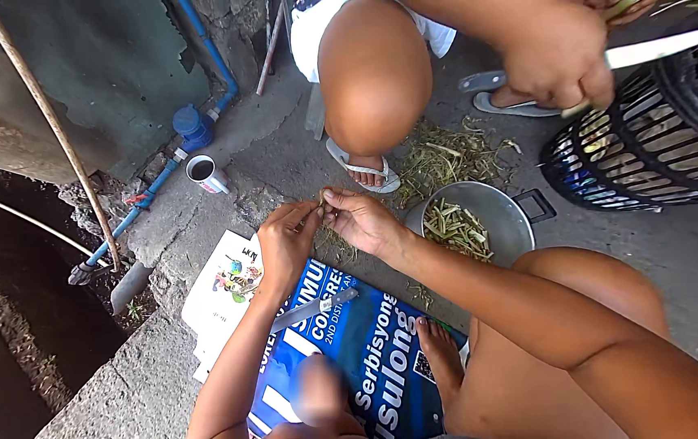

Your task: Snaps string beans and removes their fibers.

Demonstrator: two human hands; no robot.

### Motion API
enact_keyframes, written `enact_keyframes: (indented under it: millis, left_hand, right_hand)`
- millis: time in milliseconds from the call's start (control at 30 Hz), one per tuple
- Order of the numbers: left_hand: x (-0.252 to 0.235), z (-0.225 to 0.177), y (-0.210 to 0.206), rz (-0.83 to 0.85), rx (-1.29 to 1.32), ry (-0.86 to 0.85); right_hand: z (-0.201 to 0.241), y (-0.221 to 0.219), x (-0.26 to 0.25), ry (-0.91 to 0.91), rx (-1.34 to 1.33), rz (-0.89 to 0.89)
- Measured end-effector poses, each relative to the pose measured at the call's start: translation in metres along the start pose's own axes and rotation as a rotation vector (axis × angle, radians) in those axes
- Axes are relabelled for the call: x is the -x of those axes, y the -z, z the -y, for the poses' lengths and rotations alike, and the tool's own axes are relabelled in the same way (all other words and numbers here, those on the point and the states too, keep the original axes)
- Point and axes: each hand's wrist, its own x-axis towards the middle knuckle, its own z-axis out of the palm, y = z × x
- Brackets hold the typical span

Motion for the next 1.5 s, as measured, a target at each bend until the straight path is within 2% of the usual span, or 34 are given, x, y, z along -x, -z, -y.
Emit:
enact_keyframes:
  millis: [167, 467, 600, 833, 1100, 1167, 1200, 1233, 1300, 1367, 1433, 1467, 1500]
  left_hand:
    - [0.011, 0.001, -0.003, 0.073, -0.009, 0.019]
    - [0.01, 0.018, 0.008, 0.229, -0.083, 0.081]
    - [0.011, 0.024, 0.013, 0.241, -0.092, 0.111]
    - [0.008, 0.024, 0.017, 0.246, -0.082, 0.14]
    - [0.007, 0.025, 0.017, 0.25, -0.071, 0.167]
    - [0.006, 0.025, 0.017, 0.252, -0.065, 0.18]
    - [0.006, 0.024, 0.017, 0.254, -0.057, 0.185]
    - [0.005, 0.024, 0.017, 0.256, -0.049, 0.19]
    - [0.005, 0.023, 0.018, 0.254, -0.04, 0.191]
    - [0.005, 0.022, 0.019, 0.248, -0.038, 0.185]
    - [0.005, 0.02, 0.019, 0.248, -0.036, 0.178]
    - [0.004, 0.019, 0.018, 0.246, -0.033, 0.17]
    - [0.004, 0.019, 0.017, 0.242, -0.028, 0.158]
  right_hand:
    - [0.018, 0.009, -0.011, 0.074, -0.067, -0.045]
    - [0.027, 0.031, -0.031, 0.054, -0.221, -0.243]
    - [0.038, 0.048, -0.041, 0.069, -0.225, -0.292]
    - [0.041, 0.058, -0.045, 0.046, -0.185, -0.273]
    - [0.042, 0.068, -0.049, -0.023, -0.012, -0.227]
    - [0.047, 0.067, -0.047, -0.099, 0.157, -0.238]
    - [0.053, 0.068, -0.046, -0.134, 0.332, -0.225]
    - [0.062, 0.071, -0.045, -0.149, 0.58, -0.176]
    - [0.087, 0.081, -0.043, -0.085, 1.289, -0.093]
    - [0.111, 0.076, -0.036, -0.198, 1.903, -0.15]
    - [0.115, 0.064, -0.022, -0.356, 2.156, -0.218]
    - [0.114, 0.062, -0.018, -0.337, 2.175, -0.171]
    - [0.11, 0.062, -0.015, -0.22, 2.146, -0.07]
